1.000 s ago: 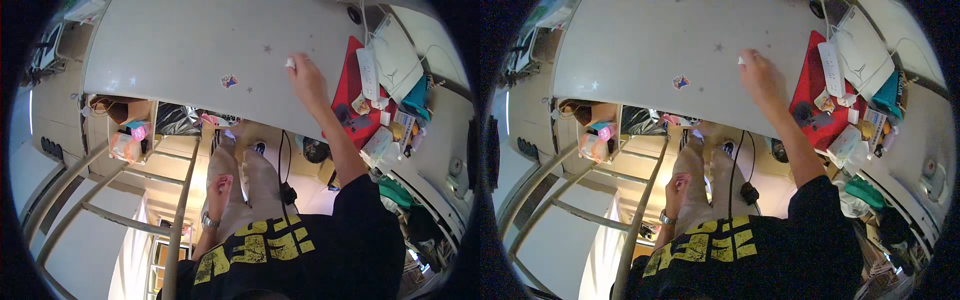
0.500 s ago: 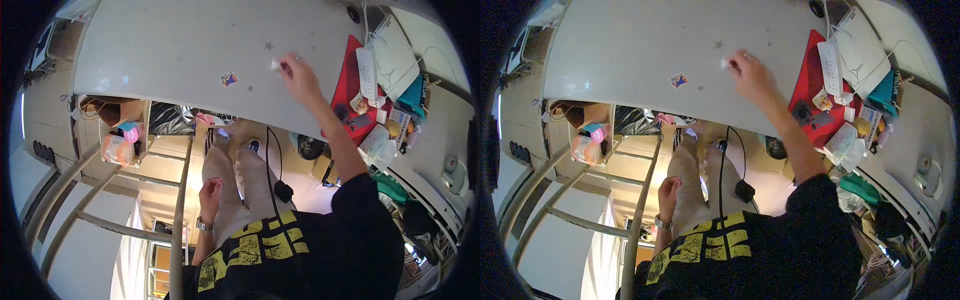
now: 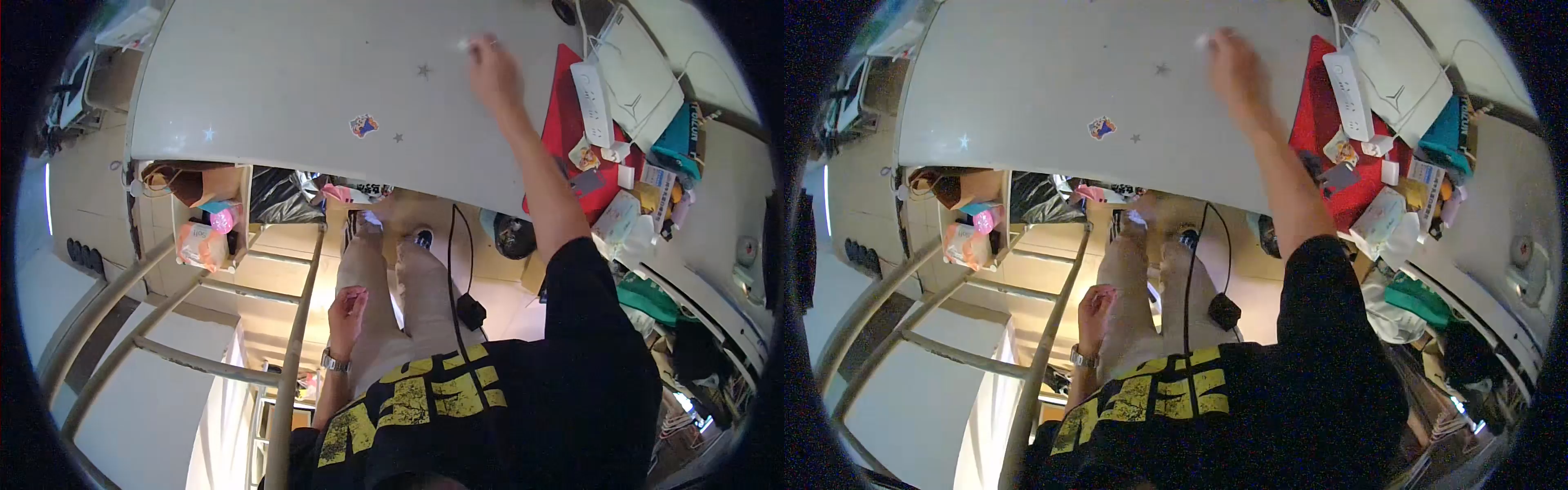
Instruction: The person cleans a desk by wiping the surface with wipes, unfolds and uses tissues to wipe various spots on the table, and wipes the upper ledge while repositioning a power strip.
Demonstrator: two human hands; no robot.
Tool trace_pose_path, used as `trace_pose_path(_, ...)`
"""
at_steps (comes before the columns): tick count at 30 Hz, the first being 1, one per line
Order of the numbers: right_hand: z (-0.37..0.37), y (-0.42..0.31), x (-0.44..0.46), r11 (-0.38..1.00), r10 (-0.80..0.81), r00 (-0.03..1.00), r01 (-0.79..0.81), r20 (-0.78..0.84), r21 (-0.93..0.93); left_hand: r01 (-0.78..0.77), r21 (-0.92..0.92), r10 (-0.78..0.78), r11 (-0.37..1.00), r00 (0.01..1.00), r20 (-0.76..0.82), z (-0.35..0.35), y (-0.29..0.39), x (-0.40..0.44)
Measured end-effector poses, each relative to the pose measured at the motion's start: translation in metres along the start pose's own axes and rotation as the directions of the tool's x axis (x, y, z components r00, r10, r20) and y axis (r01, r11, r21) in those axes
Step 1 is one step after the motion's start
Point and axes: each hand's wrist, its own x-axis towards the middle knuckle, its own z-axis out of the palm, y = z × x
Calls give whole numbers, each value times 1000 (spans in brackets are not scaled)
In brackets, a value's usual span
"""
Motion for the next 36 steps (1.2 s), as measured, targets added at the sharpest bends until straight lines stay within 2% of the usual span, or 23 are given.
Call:
trace_pose_path(1,2,-14,-17,988,-147,989,147,0,47,-12,-3,11,1000,1000,-3,2,0,4)
trace_pose_path(3,11,-54,-77,896,-426,905,421,7,142,27,3,-27,1000,1000,3,3,6,0)
trace_pose_path(5,13,-39,-63,956,-266,962,256,57,146,47,21,-47,999,999,17,5,5,-4)
trace_pose_path(7,17,-9,-27,984,-153,988,151,14,93,42,51,-44,998,998,43,7,-3,-6)
trace_pose_path(9,17,26,13,996,-84,988,84,-129,-10,47,59,-49,997,998,33,2,-3,-10)
trace_pose_path(10,19,9,-8,989,-12,997,22,73,-143,46,48,-48,998,998,31,4,-3,-9)
trace_pose_path(12,21,-46,-76,942,-258,957,280,134,-185,58,17,-59,998,997,57,-4,-21,-9)
trace_pose_path(15,13,-50,-71,865,-494,865,499,-85,47,80,27,-82,996,994,73,-2,-20,-12)
trace_pose_path(16,22,-22,-34,980,-196,976,194,90,29,76,38,-79,996,994,72,1,-17,-9)
trace_pose_path(19,6,1,8,999,-43,999,43,13,-23,127,61,-130,990,991,44,-4,-13,-9)
trace_pose_path(22,21,-38,-84,920,-378,914,388,-148,47,-25,31,25,999,1000,17,-4,-34,-8)
trace_pose_path(25,17,-21,-62,905,-425,897,419,-124,-66,59,11,-60,998,993,97,-1,-13,-12)
trace_pose_path(26,18,9,-22,981,-120,990,131,79,-144,62,-76,-54,995,993,104,-1,-23,-11)
trace_pose_path(27,27,61,22,992,47,999,-46,-9,120,75,-65,-70,995,994,86,-1,-21,-9)
trace_pose_path(29,34,92,45,963,161,979,-129,-122,237,119,-34,-117,992,992,55,-3,-9,-13)
trace_pose_path(30,27,82,29,995,85,979,-75,-183,62,100,-87,-96,991,994,49,-6,-17,-11)
trace_pose_path(31,19,69,11,992,-3,975,-25,-222,-121,92,-48,-89,995,995,46,-9,-15,-16)
trace_pose_path(33,13,40,-57,983,-29,991,5,-128,-185,59,21,-60,998,997,43,-12,-7,-18)
trace_pose_path(36,1,27,-66,980,-188,960,168,-209,-111,38,-6,-37,999,995,88,-15,-6,-20)
